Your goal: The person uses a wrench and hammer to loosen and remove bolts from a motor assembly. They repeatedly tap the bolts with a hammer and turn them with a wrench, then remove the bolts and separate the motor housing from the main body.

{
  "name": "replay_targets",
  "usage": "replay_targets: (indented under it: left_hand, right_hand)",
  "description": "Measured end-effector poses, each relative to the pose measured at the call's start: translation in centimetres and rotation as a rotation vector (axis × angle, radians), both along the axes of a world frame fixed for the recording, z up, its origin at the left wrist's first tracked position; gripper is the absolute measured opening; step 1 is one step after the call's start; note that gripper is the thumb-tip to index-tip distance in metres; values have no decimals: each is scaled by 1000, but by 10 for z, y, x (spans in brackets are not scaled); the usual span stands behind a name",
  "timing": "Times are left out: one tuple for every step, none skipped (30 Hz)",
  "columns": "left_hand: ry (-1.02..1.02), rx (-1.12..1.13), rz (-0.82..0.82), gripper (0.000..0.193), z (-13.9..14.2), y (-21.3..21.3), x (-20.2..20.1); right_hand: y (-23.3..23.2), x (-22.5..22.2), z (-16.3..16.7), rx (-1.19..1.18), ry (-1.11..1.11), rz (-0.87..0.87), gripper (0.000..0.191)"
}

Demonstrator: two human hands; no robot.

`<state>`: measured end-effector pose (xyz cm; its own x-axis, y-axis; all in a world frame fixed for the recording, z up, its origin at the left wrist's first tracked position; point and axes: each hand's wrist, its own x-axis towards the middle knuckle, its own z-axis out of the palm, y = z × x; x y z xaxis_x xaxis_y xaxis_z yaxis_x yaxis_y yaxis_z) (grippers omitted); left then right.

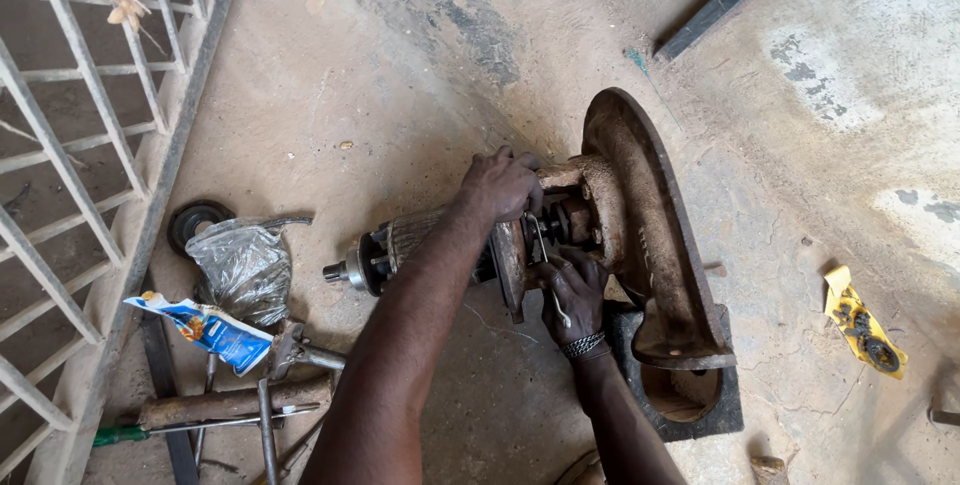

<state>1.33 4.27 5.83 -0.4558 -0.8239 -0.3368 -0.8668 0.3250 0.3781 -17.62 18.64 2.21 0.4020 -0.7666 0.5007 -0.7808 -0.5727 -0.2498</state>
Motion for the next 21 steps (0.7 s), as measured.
replay_targets:
  left_hand:
    - [0, -5, -2, 39, 0, 1, 0]
    - [3, -12, -3, 34, 1, 1, 1]
    - [6, -20, -4, 29, 2, 2, 1]
    - [10, -25, -4, 24, 2, 2, 1]
    - [-7, -23, -11, 25, 3, 2, 1]
    - [-24, -24, -19, 26, 3, 2, 1]
    - [-43, -28, -27, 28, 2, 1, 1]
    - [-39, -11, -16, 25, 1, 0, 0]
    - [-37, 5, -4, 23, -1, -1, 0]
    - [-35, 21, 9, 21, -3, -3, -1]
    - [-51, 6, 0, 23, -6, -3, -1]
    - [-65, -11, -12, 26, -10, -4, -2]
    - [-81, -30, -24, 29, -13, -4, -1]
    - [21, 16, 53, 36, -16, -4, -2]
    - [120, 58, 128, 42, -18, -4, -2]
    - [218, 97, 205, 49, -20, -4, -1]
    - [249, 133, 283, 52, -21, -5, 0]
    - [280, 166, 357, 56, -21, -7, 0]
    - [315, 198, 433, 61, -20, -9, 1]
    - [236, 153, 323, 53, -19, -10, 1]
    - [159, 112, 209, 45, -18, -10, 1]
  right_hand:
    - [-3, 0, 1, 0, 9, 1, 17]
    - [-4, 0, 2, 0, 17, 2, 17]
    - [-7, 0, 2, 40, 3, 2, 16]
    - [-8, -1, 1, 82, -8, 2, 16]
    - [-9, -2, -1, 125, -18, 0, 16]
    - [-11, -3, -3, 85, -27, 12, 14]
    - [-12, -4, -6, 45, -37, 25, 12]
    - [-13, -5, -8, 3, -48, 38, 11]
    - [-19, -5, -9, 50, -51, 22, 9]
    - [-28, -3, -10, 98, -55, 7, 9]
    - [-33, 0, -9, 148, -59, -11, 12]
    - [-42, 3, -6, 120, -9, -10, 11]
    - [-57, 7, -1, 91, 40, -9, 12]
    - [-71, 13, 5, 68, 87, -9, 15]
    - [-91, 21, 12, 225, 139, -69, 19]
    - [-110, 30, 18, 381, 188, -128, 25]
    - [-120, 34, 24, 287, 158, -71, 22]
    - [-128, 38, 29, 191, 128, -17, 20]
    - [-132, 39, 33, 93, 102, 40, 18]
    - [-132, 38, 34, 170, 77, -70, 21]
    - [-126, 36, 34, 250, 53, -184, 23]
